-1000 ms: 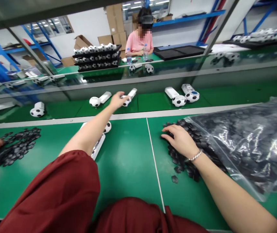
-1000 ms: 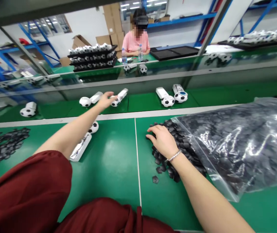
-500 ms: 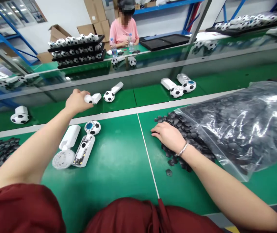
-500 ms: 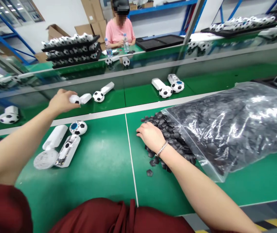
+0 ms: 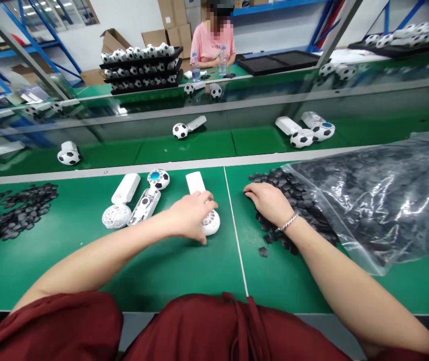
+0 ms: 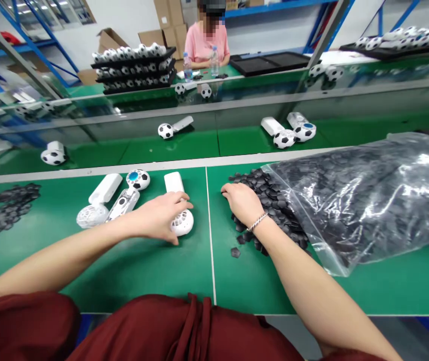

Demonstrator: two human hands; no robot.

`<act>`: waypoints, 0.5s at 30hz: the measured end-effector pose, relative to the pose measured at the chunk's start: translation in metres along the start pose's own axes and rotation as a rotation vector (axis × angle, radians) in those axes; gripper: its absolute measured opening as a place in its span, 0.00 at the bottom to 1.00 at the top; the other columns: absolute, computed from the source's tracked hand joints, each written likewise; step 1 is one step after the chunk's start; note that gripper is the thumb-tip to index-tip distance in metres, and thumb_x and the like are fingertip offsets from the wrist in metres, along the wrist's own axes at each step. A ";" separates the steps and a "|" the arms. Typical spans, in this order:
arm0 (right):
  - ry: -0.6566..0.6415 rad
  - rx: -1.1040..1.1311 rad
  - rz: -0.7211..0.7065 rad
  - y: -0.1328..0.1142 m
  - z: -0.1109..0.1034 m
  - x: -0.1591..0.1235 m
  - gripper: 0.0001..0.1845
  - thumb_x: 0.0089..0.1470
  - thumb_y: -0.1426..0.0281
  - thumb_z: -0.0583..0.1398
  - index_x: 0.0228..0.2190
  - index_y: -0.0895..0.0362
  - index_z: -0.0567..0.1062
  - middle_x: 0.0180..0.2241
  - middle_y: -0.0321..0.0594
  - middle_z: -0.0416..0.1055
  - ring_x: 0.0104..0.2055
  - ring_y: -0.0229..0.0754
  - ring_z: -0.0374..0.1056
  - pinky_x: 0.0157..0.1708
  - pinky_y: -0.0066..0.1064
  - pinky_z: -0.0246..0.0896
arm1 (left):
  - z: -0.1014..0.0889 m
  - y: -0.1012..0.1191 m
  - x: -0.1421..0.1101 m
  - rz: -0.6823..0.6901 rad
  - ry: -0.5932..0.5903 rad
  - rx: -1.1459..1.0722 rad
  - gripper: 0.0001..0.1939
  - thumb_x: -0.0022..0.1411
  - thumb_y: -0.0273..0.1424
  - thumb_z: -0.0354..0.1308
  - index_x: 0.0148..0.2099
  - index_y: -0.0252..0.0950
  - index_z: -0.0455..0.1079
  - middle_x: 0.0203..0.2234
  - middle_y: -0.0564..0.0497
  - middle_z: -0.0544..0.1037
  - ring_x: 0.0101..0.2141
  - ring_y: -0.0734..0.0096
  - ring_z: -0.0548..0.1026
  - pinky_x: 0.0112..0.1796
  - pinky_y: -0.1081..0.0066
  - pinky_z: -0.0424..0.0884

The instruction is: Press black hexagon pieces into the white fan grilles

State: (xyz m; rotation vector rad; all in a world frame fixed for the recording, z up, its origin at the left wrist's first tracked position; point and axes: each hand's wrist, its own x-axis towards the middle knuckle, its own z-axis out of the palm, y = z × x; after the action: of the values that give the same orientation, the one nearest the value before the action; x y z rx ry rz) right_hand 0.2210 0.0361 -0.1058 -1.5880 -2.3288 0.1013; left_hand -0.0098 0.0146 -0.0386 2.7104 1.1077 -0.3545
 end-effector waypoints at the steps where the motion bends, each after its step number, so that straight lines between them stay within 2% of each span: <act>1: 0.020 0.045 -0.002 0.001 0.000 0.000 0.08 0.54 0.74 0.54 0.32 0.60 0.74 0.32 0.43 0.73 0.36 0.44 0.66 0.39 0.33 0.60 | 0.000 -0.010 0.000 0.074 -0.012 -0.003 0.43 0.35 0.43 0.68 0.55 0.41 0.58 0.56 0.45 0.58 0.50 0.51 0.63 0.46 0.59 0.63; 3: 0.084 0.128 -0.025 0.001 -0.001 0.001 0.07 0.53 0.73 0.56 0.30 0.59 0.74 0.32 0.42 0.73 0.37 0.44 0.66 0.40 0.34 0.60 | -0.002 -0.024 0.002 0.188 -0.006 0.013 0.45 0.35 0.41 0.69 0.56 0.44 0.56 0.56 0.47 0.59 0.55 0.49 0.55 0.52 0.51 0.52; 5: 0.147 0.229 -0.034 0.000 -0.003 0.000 0.06 0.52 0.72 0.56 0.29 0.58 0.74 0.32 0.41 0.73 0.37 0.43 0.67 0.40 0.34 0.60 | -0.002 -0.028 0.007 0.247 0.017 0.015 0.42 0.36 0.43 0.68 0.54 0.42 0.58 0.50 0.47 0.67 0.53 0.51 0.59 0.55 0.48 0.43; 6: 0.165 0.297 -0.017 -0.002 -0.005 0.000 0.05 0.52 0.71 0.57 0.29 0.57 0.74 0.31 0.40 0.73 0.35 0.42 0.67 0.39 0.33 0.61 | 0.000 -0.026 0.011 0.246 0.041 0.009 0.40 0.36 0.46 0.67 0.51 0.39 0.60 0.45 0.46 0.71 0.51 0.52 0.62 0.55 0.48 0.41; 8: 0.169 0.447 0.044 -0.006 -0.009 -0.001 0.05 0.50 0.70 0.58 0.29 0.57 0.73 0.29 0.38 0.73 0.31 0.40 0.67 0.34 0.31 0.62 | 0.006 -0.017 0.023 0.135 0.131 -0.032 0.39 0.37 0.54 0.62 0.46 0.33 0.63 0.39 0.44 0.72 0.44 0.53 0.68 0.53 0.50 0.49; 10: 0.144 0.574 0.096 -0.011 -0.014 -0.002 0.05 0.49 0.68 0.58 0.29 0.57 0.73 0.27 0.37 0.72 0.28 0.38 0.66 0.31 0.30 0.62 | 0.014 -0.008 0.033 -0.071 0.245 -0.128 0.40 0.40 0.58 0.58 0.45 0.31 0.61 0.38 0.41 0.72 0.41 0.52 0.70 0.46 0.55 0.61; 12: 0.110 0.649 0.089 -0.016 -0.018 -0.004 0.06 0.49 0.66 0.59 0.29 0.57 0.72 0.27 0.37 0.71 0.28 0.38 0.65 0.29 0.30 0.62 | 0.022 -0.002 0.040 -0.212 0.308 -0.250 0.38 0.45 0.55 0.57 0.49 0.31 0.58 0.41 0.40 0.70 0.42 0.53 0.70 0.40 0.60 0.66; 15: 0.079 0.663 -0.029 -0.023 -0.018 -0.007 0.06 0.49 0.66 0.59 0.28 0.56 0.73 0.32 0.40 0.69 0.34 0.41 0.65 0.32 0.32 0.62 | 0.030 0.000 0.040 -0.226 0.329 -0.352 0.33 0.52 0.48 0.55 0.54 0.34 0.52 0.46 0.42 0.67 0.46 0.56 0.68 0.40 0.63 0.67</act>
State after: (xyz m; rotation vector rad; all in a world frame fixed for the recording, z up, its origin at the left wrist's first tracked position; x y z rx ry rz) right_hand 0.2084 0.0190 -0.0845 -1.1912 -1.9560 0.7075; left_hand 0.0135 0.0332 -0.0793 2.3872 1.4133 0.2482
